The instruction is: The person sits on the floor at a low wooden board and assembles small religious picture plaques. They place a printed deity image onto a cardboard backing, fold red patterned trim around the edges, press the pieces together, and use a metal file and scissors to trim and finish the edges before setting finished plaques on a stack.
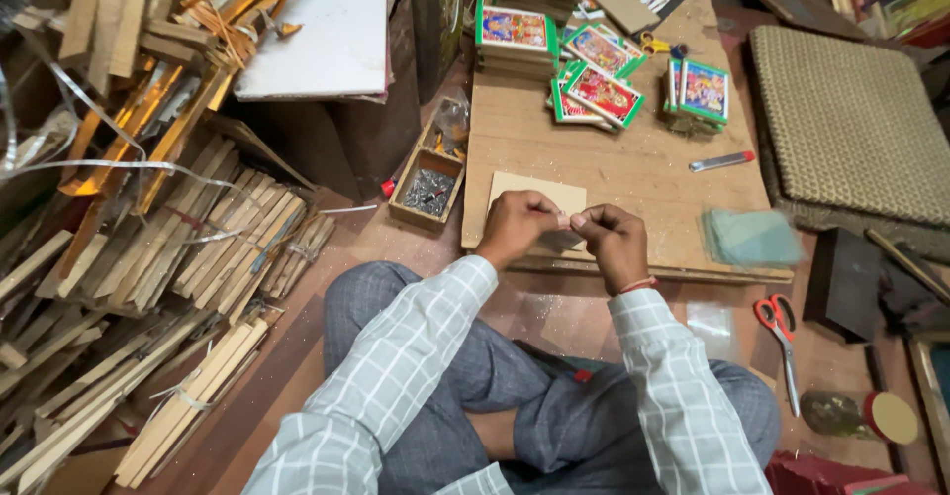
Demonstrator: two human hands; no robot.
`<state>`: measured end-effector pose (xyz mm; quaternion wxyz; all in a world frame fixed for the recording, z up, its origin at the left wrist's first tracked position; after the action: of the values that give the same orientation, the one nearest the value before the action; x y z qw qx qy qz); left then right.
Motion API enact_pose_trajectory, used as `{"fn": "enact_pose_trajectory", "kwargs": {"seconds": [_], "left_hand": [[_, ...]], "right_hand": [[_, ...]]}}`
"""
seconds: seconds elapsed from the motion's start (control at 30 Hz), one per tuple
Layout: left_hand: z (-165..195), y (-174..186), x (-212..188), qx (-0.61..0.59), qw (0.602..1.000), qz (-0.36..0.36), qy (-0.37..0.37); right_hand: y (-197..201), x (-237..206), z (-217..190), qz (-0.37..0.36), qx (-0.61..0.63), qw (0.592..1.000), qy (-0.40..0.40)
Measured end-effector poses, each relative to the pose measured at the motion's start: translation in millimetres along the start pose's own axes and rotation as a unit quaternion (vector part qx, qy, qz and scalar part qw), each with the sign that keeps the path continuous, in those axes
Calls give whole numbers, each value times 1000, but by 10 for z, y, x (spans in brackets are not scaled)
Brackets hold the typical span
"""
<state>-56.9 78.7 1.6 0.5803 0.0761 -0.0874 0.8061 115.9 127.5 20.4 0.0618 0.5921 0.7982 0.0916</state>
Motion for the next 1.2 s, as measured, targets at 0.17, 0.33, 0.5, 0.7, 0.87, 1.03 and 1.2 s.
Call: {"fn": "enact_pose_trajectory", "kwargs": {"seconds": [0.17,0.33,0.5,0.7,0.87,1.03,1.2], "left_hand": [[-114,216,-119,-115,990,43,66],[-172,200,-13,-49,993,82,65],[-327,122,261,-134,984,97,66],[-434,154,289,-143,984,76,80],[-479,97,243,-115,989,75,63],[-507,126,291,-86,983,129,100],[-404,129,331,-167,974,89,120]], "right_hand": [[48,15,59,14,23,1000,-8],[67,142,105,4,65,998,-18],[106,404,13,6,31,999,4],[14,407,60,15,24,999,-24],[53,432,133,22,4,1000,-19],[40,484,293,16,65,996,-59],[75,516,184,37,54,997,-41]]}}
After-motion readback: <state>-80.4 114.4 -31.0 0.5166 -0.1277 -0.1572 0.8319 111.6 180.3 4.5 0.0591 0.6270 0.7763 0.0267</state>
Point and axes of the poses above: each hand's wrist, its own x-axis towards the middle knuckle, its own y-axis out of the back of the hand, z = x × y, the point moved 7 cm from there along x, towards the middle knuckle, and after that the axes turned 2 degrees about z, right-handed, at the moved point
